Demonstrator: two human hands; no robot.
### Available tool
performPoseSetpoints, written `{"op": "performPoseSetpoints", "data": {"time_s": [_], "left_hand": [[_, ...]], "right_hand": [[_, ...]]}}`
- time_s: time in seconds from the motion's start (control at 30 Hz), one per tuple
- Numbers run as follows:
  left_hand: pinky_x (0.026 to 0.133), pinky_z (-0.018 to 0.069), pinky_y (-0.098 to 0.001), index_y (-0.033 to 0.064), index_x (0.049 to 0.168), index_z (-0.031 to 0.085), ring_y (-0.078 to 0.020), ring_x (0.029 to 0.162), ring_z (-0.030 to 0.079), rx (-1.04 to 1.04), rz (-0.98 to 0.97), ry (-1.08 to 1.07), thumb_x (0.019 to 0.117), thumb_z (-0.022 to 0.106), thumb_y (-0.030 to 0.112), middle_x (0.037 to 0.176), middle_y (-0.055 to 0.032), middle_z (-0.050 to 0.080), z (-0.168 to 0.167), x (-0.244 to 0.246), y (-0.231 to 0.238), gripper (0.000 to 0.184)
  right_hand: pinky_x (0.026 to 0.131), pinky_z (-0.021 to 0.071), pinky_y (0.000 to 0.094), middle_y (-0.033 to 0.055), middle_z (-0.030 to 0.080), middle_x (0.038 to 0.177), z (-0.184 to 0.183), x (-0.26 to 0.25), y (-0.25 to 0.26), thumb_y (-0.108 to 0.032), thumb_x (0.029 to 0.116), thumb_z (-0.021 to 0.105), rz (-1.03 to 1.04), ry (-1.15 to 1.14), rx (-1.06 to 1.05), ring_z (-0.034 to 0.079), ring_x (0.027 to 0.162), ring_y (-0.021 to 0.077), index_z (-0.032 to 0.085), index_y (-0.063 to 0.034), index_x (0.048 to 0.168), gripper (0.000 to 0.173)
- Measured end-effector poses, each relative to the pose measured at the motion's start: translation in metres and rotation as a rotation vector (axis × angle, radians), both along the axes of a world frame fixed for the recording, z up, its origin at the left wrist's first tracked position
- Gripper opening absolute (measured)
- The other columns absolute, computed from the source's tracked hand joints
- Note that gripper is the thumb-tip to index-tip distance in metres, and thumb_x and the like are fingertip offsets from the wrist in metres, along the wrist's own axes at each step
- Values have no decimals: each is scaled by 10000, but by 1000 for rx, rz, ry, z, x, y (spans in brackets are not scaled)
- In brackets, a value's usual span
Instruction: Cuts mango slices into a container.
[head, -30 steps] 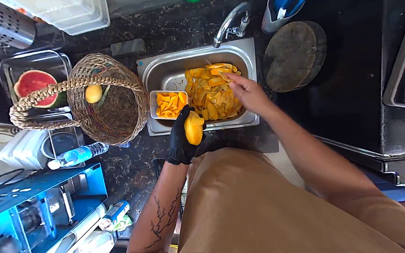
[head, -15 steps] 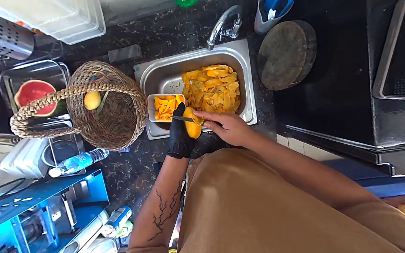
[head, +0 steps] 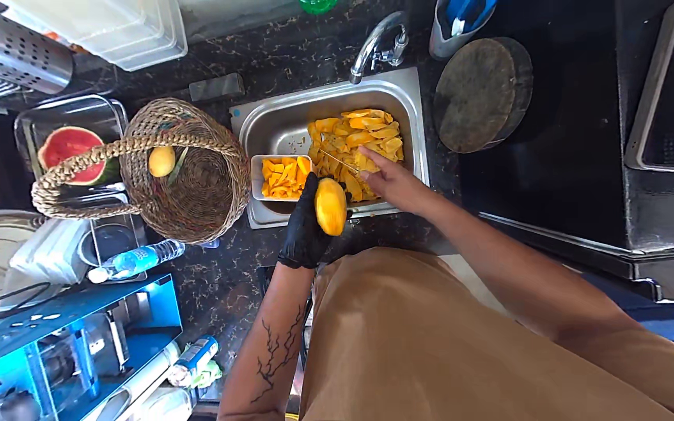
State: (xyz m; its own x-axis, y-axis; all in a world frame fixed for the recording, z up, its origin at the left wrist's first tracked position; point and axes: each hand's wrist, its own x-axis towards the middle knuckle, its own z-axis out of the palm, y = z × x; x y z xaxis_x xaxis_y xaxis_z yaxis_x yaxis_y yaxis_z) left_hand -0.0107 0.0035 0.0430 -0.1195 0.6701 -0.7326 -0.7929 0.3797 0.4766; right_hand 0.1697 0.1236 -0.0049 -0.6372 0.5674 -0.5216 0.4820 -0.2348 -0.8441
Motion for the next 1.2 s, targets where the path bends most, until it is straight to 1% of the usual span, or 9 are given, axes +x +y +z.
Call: {"op": "performPoseSetpoints", "data": {"time_s": [0.13, 0.27, 0.43, 0.5, 0.57, 0.7, 0.97, 1.1, 1.2], "left_hand": [[835, 593, -432, 127, 1286, 558, -241, 979, 677, 36, 175, -48, 1044, 463, 495, 1113, -120, 665, -10, -2, 10, 451], [737, 598, -370, 122, 1152, 565, -204, 844, 681, 76, 379, -171, 1046, 480, 406, 966, -102, 657, -17, 5, 12, 315], [763, 591, -368, 136, 1170, 552, -191, 863, 675, 79, 447, -232, 1051, 436, 482, 981, -83, 650, -19, 17, 15, 384], [788, 590, -371, 143, 1199, 545, -192, 897, 676, 74, 458, -212, 1052, 439, 487, 1011, -81, 650, -18, 19, 17, 389], [813, 592, -368, 139, 1228, 527, -201, 925, 678, 61, 474, -213, 1048, 467, 472, 1043, -89, 643, -16, 19, 19, 384], [783, 603, -390, 130, 1223, 548, -221, 928, 684, 43, 420, -140, 1040, 482, 469, 1054, -110, 652, -14, 14, 13, 391], [661, 597, -377, 80, 1277, 582, -257, 814, 677, 126, 213, -266, 1027, 482, 509, 1064, -170, 648, -11, 8, -8, 506], [733, 613, -410, 87, 1301, 575, -276, 889, 686, 234, 92, -303, 1009, 534, 467, 1098, -170, 649, -10, 1, -18, 481], [733, 606, -398, 96, 1295, 571, -278, 893, 678, 307, 34, -378, 926, 675, 410, 1097, -172, 643, -14, -2, -23, 496]], "right_hand": [[641, 569, 490, 67, 679, 906, 38, -11, -50, -428, 1076, 489, 60, 57, 209, 633, 696, 214, 444, -343, 1553, 486], [796, 590, 520, 20, 745, 1149, 37, -14, -73, -475, 1064, 504, 75, 18, 432, 721, 923, 208, 495, -349, 1529, 481], [758, 598, 473, 10, 754, 1111, 28, -13, -76, -409, 1081, 494, 59, 34, 627, 727, 907, 192, 512, -329, 1522, 448], [669, 580, 430, 18, 735, 954, 24, -14, -79, -374, 1085, 488, 19, 51, 758, 707, 820, 189, 560, -320, 1488, 413], [714, 589, 426, 1, 744, 1001, 26, -13, -78, -366, 1092, 479, 4, 76, 676, 710, 858, 162, 577, -354, 1470, 390], [1009, 560, 424, -95, 674, 1353, 36, -6, -58, -363, 1099, 469, 57, 177, 255, 673, 1143, 67, 595, -363, 1448, 371], [1098, 509, 388, -80, 629, 1431, 22, -1, -8, -337, 1100, 472, 67, 215, 250, 611, 1268, 60, 614, -287, 1445, 376], [1044, 518, 308, -41, 643, 1410, 20, -3, 10, -279, 1101, 483, 62, 248, 198, 634, 1202, 54, 625, -227, 1432, 365], [819, 526, 263, 3, 693, 1269, 6, -8, 17, -271, 1100, 486, 28, 222, 142, 635, 916, 50, 626, -202, 1429, 363]]}}
